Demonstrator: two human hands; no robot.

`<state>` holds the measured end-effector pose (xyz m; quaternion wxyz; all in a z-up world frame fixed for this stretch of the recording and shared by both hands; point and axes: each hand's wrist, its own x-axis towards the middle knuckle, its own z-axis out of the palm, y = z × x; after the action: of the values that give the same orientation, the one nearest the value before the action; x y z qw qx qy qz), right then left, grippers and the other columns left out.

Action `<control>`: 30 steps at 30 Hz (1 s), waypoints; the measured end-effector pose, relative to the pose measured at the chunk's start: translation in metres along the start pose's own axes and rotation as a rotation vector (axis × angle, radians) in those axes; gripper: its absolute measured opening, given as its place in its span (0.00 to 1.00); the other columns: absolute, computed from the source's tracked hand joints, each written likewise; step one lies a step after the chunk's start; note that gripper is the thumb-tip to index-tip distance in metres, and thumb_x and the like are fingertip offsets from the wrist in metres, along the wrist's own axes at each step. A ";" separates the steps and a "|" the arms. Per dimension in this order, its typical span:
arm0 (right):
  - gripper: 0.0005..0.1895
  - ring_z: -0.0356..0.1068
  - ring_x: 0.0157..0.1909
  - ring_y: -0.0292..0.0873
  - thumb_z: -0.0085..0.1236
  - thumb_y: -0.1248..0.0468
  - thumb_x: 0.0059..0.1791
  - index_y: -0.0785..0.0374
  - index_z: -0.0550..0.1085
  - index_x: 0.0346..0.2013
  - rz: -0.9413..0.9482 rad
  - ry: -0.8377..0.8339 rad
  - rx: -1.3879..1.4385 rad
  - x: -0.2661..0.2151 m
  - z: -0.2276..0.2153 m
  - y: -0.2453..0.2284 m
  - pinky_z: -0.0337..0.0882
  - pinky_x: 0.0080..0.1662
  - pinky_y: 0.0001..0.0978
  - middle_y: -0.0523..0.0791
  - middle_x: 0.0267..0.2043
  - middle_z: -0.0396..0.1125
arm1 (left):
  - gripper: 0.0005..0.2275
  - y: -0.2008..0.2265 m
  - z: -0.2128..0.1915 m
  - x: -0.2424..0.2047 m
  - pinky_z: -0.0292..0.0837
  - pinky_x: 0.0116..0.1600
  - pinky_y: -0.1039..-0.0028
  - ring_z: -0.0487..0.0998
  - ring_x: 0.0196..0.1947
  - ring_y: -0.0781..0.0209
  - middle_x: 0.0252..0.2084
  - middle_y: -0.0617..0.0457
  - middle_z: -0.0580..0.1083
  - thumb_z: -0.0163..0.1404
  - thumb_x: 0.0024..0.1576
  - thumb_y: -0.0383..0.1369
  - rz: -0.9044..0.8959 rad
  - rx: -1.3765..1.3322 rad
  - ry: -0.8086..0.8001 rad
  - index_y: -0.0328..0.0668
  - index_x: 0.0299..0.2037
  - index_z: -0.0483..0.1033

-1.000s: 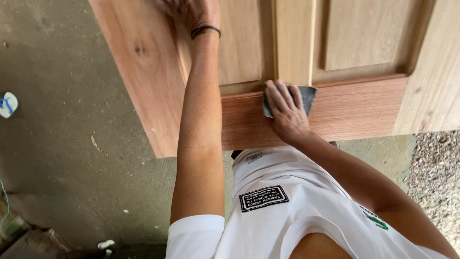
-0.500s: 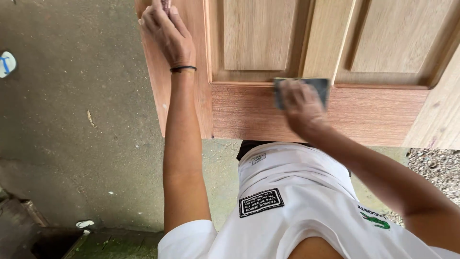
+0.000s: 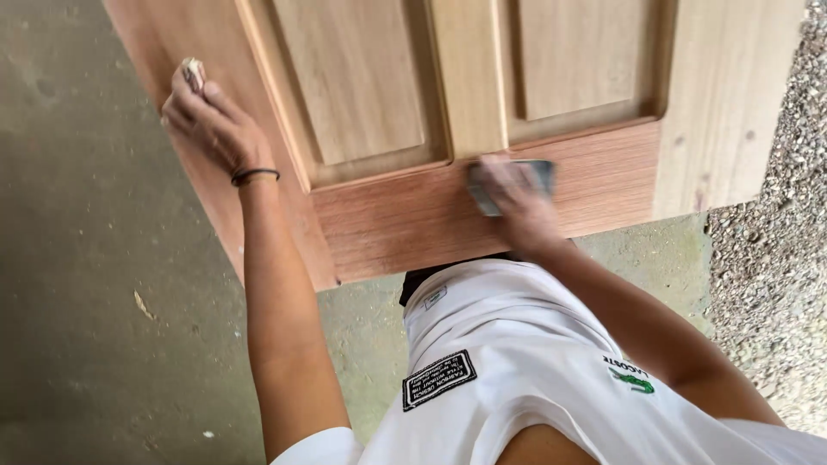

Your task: Sanding a wooden door with a hand sanding block to smooth the surface

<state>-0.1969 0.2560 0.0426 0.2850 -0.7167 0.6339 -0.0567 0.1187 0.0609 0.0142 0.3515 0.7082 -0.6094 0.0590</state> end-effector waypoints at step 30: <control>0.16 0.43 0.21 0.44 0.48 0.70 0.34 0.55 0.49 0.17 0.277 0.265 -0.232 0.389 -0.136 0.372 0.48 0.24 0.38 0.45 0.18 0.42 | 0.12 0.215 0.101 0.002 0.30 0.58 0.44 0.55 0.54 0.49 0.43 0.56 0.65 0.31 0.55 0.37 -0.087 -0.001 -0.457 0.49 0.45 0.62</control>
<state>-0.5091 -0.1680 -0.1321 0.1200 -0.6372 0.7604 -0.0373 -0.1100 -0.0004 0.0315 0.2069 0.7285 -0.6423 -0.1184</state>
